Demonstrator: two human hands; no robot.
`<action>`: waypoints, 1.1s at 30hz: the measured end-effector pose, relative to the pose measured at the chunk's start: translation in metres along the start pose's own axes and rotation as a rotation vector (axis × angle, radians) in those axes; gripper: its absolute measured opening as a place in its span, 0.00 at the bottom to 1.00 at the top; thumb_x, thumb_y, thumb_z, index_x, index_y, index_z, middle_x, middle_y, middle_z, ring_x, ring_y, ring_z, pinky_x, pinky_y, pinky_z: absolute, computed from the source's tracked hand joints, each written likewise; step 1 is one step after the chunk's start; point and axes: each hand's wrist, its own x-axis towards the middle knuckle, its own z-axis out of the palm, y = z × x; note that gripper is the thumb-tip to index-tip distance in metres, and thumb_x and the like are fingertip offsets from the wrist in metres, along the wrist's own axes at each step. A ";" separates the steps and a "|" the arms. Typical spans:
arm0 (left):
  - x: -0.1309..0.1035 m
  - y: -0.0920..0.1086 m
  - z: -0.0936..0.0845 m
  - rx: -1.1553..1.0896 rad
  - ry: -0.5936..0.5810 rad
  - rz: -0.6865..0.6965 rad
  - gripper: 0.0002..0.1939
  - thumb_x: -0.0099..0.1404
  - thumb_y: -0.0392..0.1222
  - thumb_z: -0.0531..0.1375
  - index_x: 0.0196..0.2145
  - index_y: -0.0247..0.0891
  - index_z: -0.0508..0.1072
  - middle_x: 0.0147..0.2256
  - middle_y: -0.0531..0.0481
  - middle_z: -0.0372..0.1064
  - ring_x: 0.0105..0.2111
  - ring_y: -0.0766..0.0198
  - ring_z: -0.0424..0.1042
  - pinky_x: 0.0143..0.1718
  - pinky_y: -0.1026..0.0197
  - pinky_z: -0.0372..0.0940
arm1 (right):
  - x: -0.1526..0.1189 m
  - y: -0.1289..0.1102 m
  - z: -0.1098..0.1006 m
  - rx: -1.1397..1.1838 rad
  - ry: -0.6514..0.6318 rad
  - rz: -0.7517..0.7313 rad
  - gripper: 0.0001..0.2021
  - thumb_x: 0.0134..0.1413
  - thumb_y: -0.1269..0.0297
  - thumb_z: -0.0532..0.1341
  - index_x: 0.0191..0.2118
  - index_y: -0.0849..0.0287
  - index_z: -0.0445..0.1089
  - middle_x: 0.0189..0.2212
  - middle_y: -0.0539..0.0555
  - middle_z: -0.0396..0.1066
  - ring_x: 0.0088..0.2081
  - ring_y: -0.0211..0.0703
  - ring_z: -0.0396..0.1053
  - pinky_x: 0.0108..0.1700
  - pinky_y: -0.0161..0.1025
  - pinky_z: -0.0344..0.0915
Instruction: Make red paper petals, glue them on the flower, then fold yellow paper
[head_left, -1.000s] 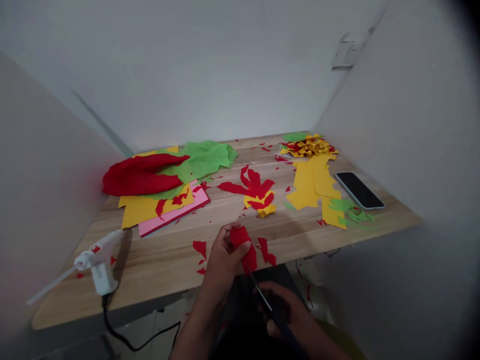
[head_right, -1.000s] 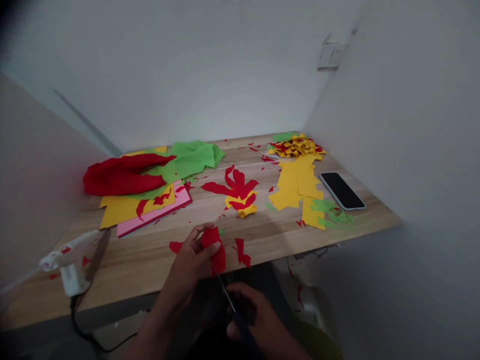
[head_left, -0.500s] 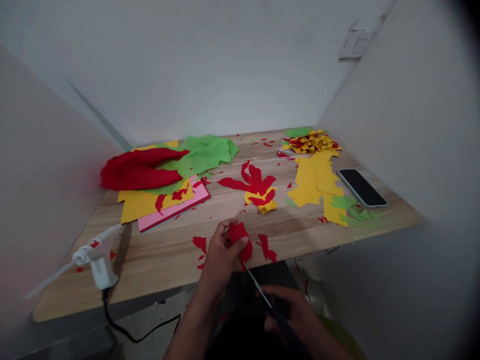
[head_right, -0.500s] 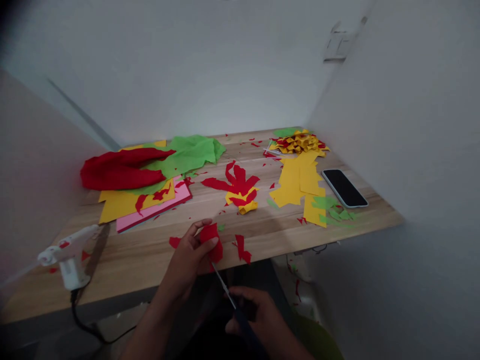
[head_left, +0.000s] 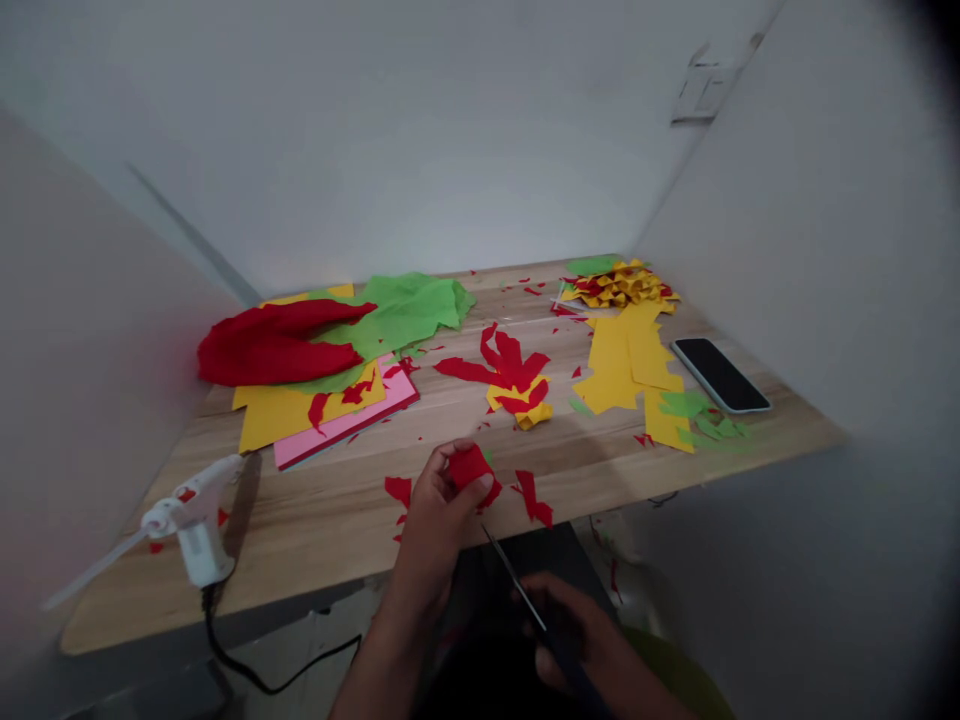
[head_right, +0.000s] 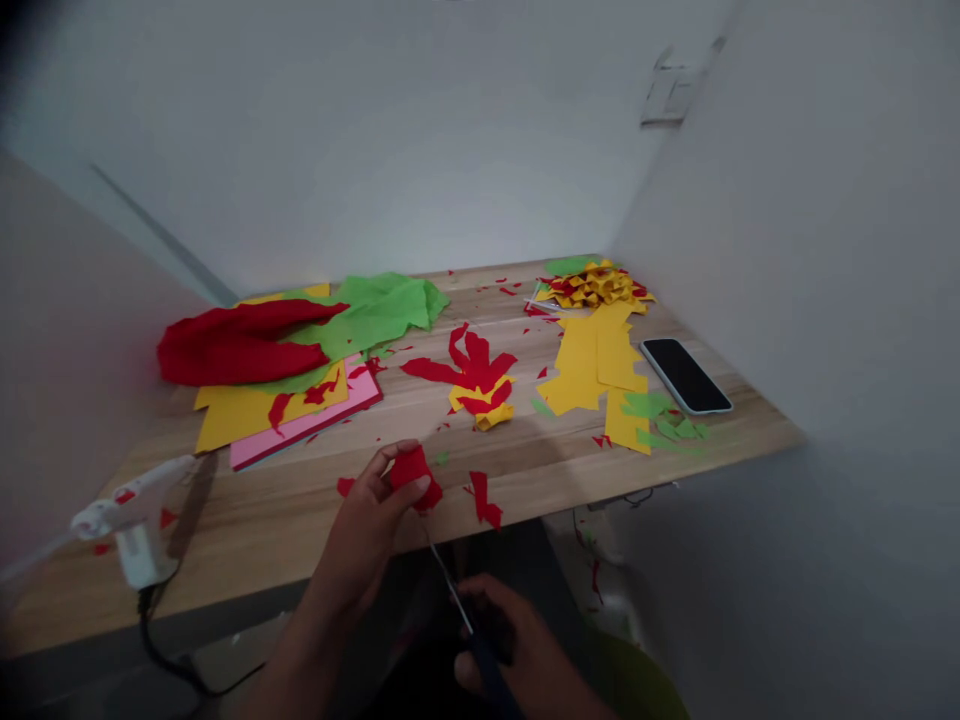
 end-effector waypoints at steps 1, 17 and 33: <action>-0.001 0.002 0.000 0.002 -0.007 -0.005 0.27 0.49 0.41 0.71 0.47 0.38 0.71 0.34 0.50 0.74 0.32 0.65 0.71 0.36 0.63 0.65 | 0.003 0.000 0.001 0.008 0.007 -0.019 0.21 0.43 0.60 0.66 0.47 0.53 0.69 0.33 0.49 0.65 0.34 0.41 0.64 0.39 0.39 0.62; -0.018 0.017 0.001 -0.038 -0.010 -0.060 0.28 0.49 0.41 0.71 0.48 0.40 0.70 0.34 0.51 0.73 0.31 0.64 0.71 0.35 0.62 0.65 | 0.011 0.001 0.002 0.073 0.031 -0.054 0.27 0.35 0.62 0.67 0.48 0.54 0.71 0.32 0.50 0.68 0.33 0.42 0.63 0.37 0.40 0.61; -0.024 0.022 0.004 -0.186 -0.019 -0.108 0.28 0.47 0.39 0.71 0.47 0.41 0.69 0.34 0.53 0.74 0.34 0.65 0.72 0.40 0.63 0.63 | 0.008 0.003 -0.006 -0.021 -0.070 -0.042 0.24 0.41 0.65 0.65 0.49 0.51 0.68 0.39 0.50 0.69 0.39 0.44 0.65 0.45 0.42 0.63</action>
